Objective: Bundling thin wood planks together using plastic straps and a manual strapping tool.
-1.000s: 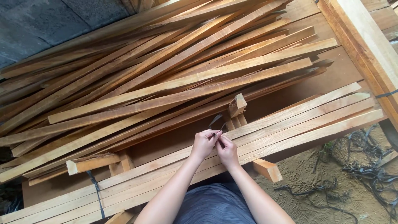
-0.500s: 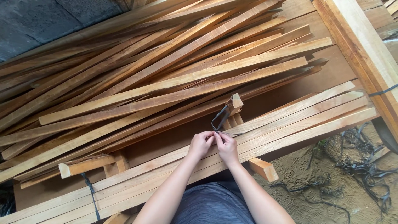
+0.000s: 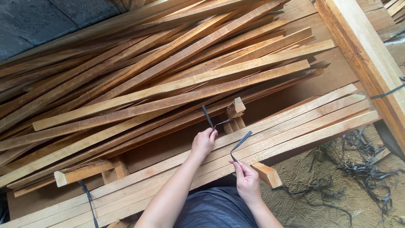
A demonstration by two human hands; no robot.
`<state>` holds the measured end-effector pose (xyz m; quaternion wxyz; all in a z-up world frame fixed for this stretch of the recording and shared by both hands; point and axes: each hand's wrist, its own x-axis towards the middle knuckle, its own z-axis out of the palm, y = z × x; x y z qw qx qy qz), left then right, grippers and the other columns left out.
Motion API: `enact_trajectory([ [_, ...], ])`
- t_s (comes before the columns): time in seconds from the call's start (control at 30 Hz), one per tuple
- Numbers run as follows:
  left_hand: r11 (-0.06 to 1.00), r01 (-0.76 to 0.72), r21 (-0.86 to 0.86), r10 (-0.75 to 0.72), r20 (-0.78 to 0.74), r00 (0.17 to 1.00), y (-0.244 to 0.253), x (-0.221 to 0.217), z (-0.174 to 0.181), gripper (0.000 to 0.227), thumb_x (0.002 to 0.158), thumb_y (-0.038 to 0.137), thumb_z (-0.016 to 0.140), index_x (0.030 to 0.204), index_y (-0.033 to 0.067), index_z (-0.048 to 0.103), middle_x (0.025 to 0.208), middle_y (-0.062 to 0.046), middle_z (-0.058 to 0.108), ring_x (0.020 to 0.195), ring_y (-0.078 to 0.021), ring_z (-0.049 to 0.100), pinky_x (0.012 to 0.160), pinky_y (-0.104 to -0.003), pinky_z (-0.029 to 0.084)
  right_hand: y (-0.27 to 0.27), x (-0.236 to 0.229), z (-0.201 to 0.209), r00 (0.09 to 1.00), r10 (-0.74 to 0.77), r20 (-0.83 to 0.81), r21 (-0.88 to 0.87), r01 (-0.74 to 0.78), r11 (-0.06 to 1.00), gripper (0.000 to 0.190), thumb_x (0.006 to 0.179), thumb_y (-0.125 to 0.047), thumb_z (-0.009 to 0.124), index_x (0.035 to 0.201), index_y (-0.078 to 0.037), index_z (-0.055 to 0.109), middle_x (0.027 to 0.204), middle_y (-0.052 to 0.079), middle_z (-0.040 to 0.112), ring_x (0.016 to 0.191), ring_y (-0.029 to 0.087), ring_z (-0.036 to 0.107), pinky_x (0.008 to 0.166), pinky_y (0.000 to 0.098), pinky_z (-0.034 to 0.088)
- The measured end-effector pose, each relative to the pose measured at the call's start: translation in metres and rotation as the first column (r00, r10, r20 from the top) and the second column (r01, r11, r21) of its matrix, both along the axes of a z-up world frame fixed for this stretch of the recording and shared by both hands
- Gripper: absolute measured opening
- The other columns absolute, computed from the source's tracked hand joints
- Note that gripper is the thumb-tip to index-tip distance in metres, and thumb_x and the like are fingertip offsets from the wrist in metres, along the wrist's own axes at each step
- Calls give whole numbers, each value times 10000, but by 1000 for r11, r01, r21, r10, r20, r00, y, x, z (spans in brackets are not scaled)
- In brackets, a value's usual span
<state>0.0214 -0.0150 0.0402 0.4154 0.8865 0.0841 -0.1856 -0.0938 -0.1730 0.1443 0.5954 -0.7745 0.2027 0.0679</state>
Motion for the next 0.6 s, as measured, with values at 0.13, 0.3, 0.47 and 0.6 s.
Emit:
enact_trajectory([
  [0.13, 1000, -10, 25, 10, -24, 1000, 8, 2, 1, 287, 985, 356, 583, 936, 134, 759, 797, -77, 759, 687, -324, 697, 664, -425, 544, -3, 2, 29, 997, 75, 22, -62, -73, 995, 234, 931, -92, 621, 1058, -10, 801, 938, 62, 826, 737, 122, 725, 656, 232, 579],
  [0.3, 988, -32, -152, 31, -9, 999, 13, -9, -4, 198, 951, 243, 641, 1001, 104, 773, 794, -51, 769, 614, -213, 649, 619, -322, 512, -11, -4, 29, 973, 177, 148, -56, -170, 984, 216, 935, -108, 633, 1035, -37, 811, 785, 32, 780, 559, 79, 575, 494, 208, 447],
  [0.47, 939, -124, -322, 106, -73, 992, 18, -27, 0, 184, 960, 211, 654, 1037, 117, 793, 924, -51, 789, 861, -214, 680, 751, -347, 536, 9, 55, 27, 989, 12, 150, -47, -5, 999, 226, 1009, -118, 588, 1059, -47, 796, 625, -8, 591, 533, 83, 462, 519, 252, 410],
  [0.6, 920, -109, -377, 91, -66, 994, 33, -39, -20, 192, 940, 237, 702, 1075, 147, 805, 1058, -142, 784, 1103, -327, 709, 921, -480, 569, 30, 112, -20, 994, 48, 100, 26, -51, 998, 221, 1027, -153, 601, 1001, -87, 811, 558, 1, 542, 580, 108, 498, 594, 289, 465],
])
